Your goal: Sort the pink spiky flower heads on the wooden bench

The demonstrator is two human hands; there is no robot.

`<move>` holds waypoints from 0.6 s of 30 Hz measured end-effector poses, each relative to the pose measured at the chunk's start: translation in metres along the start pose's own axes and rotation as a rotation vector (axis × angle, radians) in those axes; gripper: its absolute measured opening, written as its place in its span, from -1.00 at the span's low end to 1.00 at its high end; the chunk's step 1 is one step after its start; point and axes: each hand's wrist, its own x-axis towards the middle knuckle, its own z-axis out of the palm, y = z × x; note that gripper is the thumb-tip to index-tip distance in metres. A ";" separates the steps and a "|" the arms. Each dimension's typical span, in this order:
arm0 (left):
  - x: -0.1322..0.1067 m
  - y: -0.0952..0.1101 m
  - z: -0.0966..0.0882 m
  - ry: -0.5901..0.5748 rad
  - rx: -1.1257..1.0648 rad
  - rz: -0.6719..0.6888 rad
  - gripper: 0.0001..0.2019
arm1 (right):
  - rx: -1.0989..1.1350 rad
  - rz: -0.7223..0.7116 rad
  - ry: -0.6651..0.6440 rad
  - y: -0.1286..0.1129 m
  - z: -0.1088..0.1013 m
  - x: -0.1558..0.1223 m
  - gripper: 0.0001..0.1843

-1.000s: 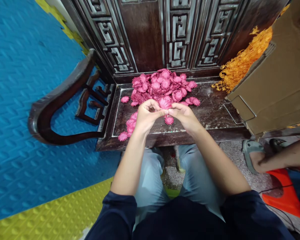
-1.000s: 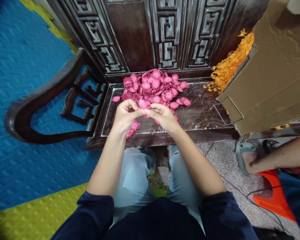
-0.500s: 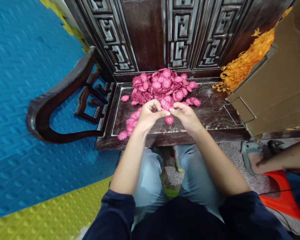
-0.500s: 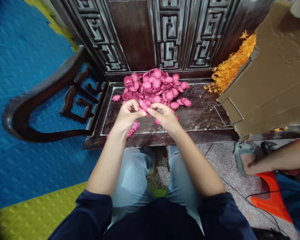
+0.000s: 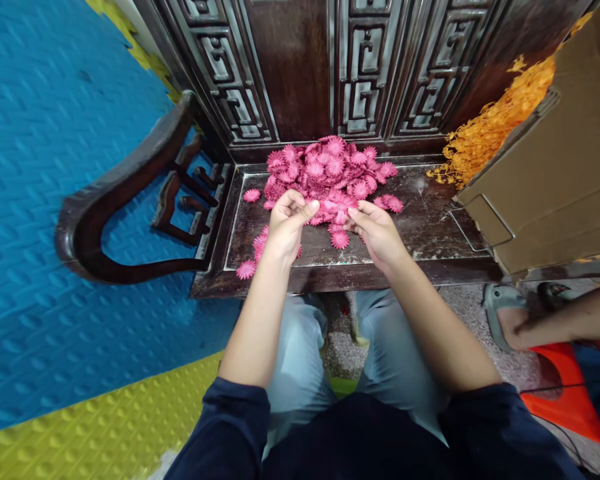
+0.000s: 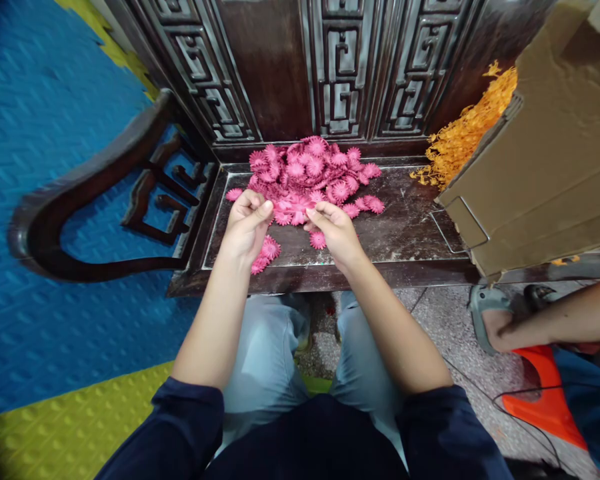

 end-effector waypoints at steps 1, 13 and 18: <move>0.000 0.000 -0.001 -0.002 0.005 0.006 -0.47 | -0.005 0.001 0.004 0.000 0.001 0.000 -0.79; 0.013 0.008 -0.040 0.146 0.363 0.139 -0.69 | 0.029 0.046 0.190 0.002 -0.014 0.009 -0.73; 0.015 0.009 -0.080 0.380 1.273 -0.045 -0.91 | -0.176 0.122 0.128 0.003 -0.016 0.007 -0.75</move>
